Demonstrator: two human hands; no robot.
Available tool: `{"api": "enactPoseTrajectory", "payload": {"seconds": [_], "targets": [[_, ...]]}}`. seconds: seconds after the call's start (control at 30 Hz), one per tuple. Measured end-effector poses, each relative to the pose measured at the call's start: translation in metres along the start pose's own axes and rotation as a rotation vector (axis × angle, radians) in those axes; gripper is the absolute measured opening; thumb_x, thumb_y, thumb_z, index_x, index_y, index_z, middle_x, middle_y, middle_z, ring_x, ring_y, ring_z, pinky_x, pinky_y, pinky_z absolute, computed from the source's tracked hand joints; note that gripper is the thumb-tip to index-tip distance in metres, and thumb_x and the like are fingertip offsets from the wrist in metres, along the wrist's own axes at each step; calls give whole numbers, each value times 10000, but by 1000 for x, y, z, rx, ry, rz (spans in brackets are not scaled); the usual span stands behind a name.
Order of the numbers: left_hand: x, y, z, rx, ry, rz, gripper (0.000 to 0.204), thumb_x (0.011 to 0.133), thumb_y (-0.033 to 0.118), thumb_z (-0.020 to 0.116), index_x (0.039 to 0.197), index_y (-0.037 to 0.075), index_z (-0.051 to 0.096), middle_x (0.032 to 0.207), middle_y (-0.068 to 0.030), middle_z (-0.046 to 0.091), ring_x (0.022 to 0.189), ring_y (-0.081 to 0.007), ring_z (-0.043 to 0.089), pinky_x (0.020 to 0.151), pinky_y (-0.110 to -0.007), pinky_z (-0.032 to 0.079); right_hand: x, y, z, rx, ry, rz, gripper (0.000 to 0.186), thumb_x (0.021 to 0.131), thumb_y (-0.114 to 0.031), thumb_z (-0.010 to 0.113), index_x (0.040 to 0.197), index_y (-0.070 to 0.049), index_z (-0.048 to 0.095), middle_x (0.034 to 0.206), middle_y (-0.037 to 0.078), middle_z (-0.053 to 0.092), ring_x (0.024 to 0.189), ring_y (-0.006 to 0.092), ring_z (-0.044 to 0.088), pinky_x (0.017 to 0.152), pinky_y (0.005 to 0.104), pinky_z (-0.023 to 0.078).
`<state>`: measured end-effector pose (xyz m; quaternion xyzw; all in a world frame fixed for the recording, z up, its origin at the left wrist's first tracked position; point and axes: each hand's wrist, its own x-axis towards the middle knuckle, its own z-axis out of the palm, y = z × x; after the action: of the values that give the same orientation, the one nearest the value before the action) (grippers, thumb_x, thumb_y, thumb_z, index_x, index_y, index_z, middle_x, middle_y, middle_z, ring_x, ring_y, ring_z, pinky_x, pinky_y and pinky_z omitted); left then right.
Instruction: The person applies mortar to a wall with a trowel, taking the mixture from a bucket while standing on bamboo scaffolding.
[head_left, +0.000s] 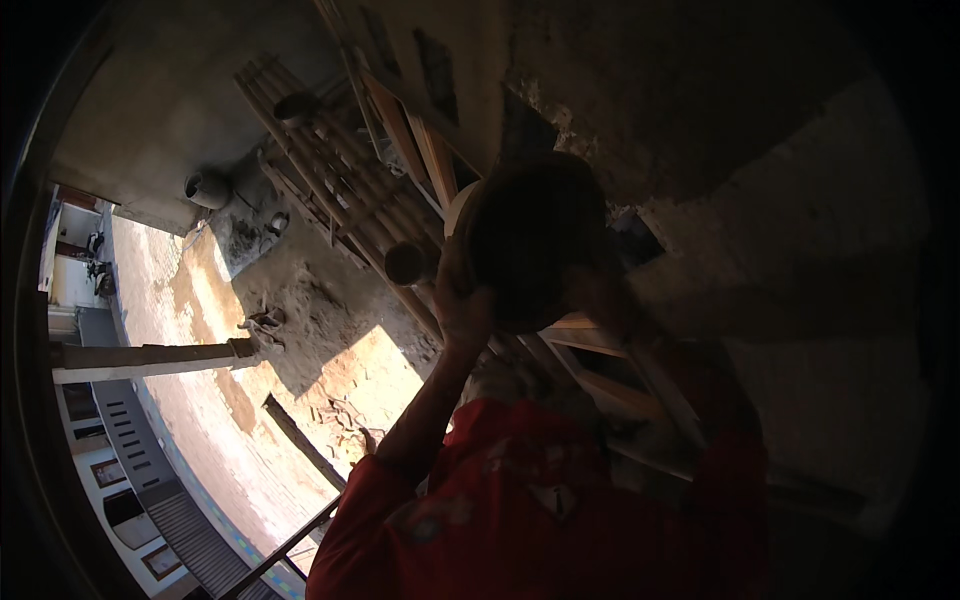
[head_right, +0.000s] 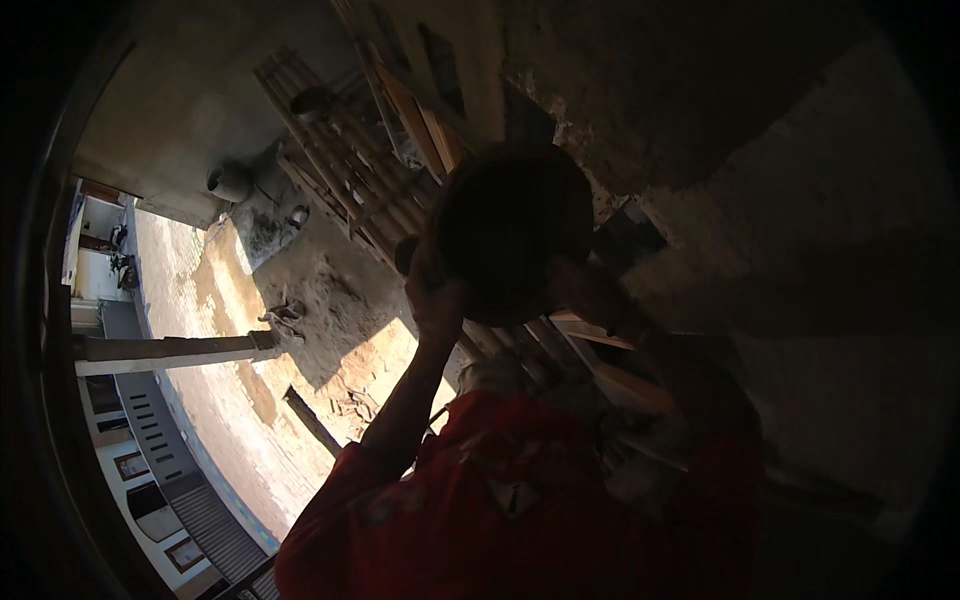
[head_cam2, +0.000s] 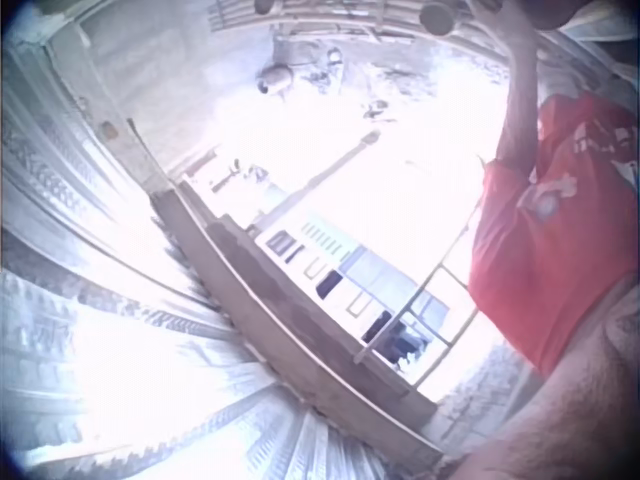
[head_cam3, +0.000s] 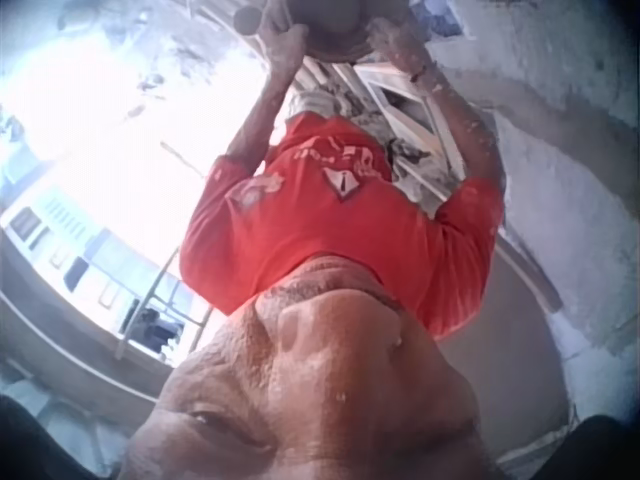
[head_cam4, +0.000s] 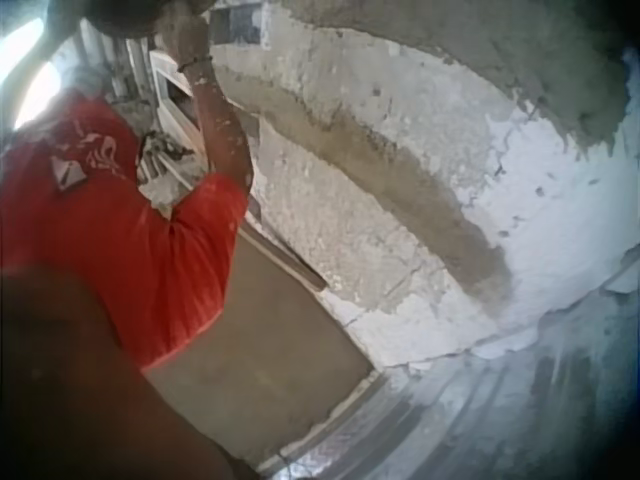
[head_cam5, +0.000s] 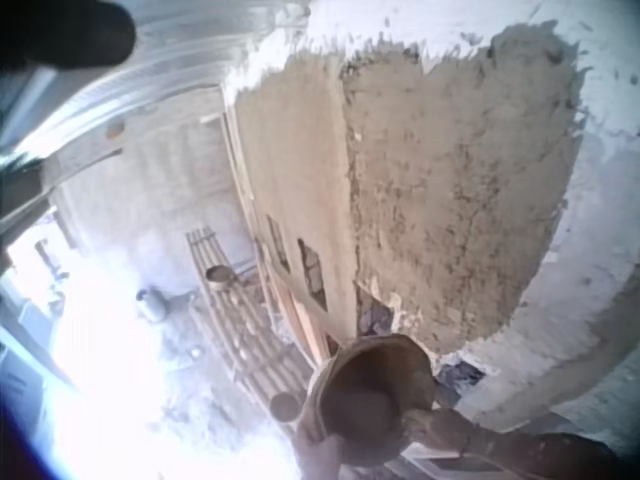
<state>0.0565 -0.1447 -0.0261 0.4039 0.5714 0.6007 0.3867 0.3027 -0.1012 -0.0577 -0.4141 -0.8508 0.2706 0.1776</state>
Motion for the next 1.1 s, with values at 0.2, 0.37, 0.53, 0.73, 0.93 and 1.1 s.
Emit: {"api": "enactPoseTrajectory", "payload": {"seconds": [0.2, 0.37, 0.53, 0.73, 0.93, 1.1], "targets": [[6, -12, 1, -153, 90, -62, 709, 646, 1, 610, 1345, 6, 488, 1205, -121, 605, 1100, -209, 581, 954, -315, 459, 11, 23, -12, -314, -29, -215, 224, 884, -186, 559, 1050, -41, 594, 982, 134, 616, 835, 313, 627, 723, 409, 521], [9, -28, -13, -82, 181, -177, 714, 674, -25, 634, 1365, 5, 457, 1232, -120, 586, 1105, -211, 577, 950, -313, 467, 28, 5, -32, -218, -125, -186, 182, 863, -127, 551, 964, 13, 608, 985, 158, 592, 857, 306, 606, 728, 404, 511], [3, -75, -52, -256, 264, -38, 644, 710, -56, 638, 1332, -37, 473, 1237, -126, 583, 1131, -209, 563, 982, -324, 449, 55, -74, -80, 71, -242, 145, 219, 818, -101, 667, 999, 12, 619, 988, 158, 626, 895, 290, 636, 769, 393, 509], [-19, -89, -98, -133, 388, -96, 670, 690, -41, 621, 1343, -16, 473, 1262, -130, 579, 1140, -231, 573, 1002, -346, 442, 66, -55, -76, 258, -241, 176, 375, 827, -316, 688, 1062, -28, 639, 829, 145, 677, 695, 228, 669, 633, 357, 525], [-34, -95, -110, -63, 342, -112, 614, 742, 6, 568, 1347, -32, 473, 1278, -132, 574, 1178, -223, 548, 1021, -358, 430, 57, 131, -118, -537, 217, -66, 316, 963, -208, 514, 1239, -56, 537, 1084, 125, 605, 993, 232, 604, 860, 344, 501], [-39, -107, -99, -70, 311, -136, 649, 723, -4, 567, 1361, -29, 455, 1309, -141, 552, 1201, -234, 528, 1044, -344, 394, 39, 31, -159, -329, 260, 24, 319, 906, -181, 550, 1185, -24, 553, 1181, 136, 556, 1034, 261, 571, 887, 386, 477]]}}
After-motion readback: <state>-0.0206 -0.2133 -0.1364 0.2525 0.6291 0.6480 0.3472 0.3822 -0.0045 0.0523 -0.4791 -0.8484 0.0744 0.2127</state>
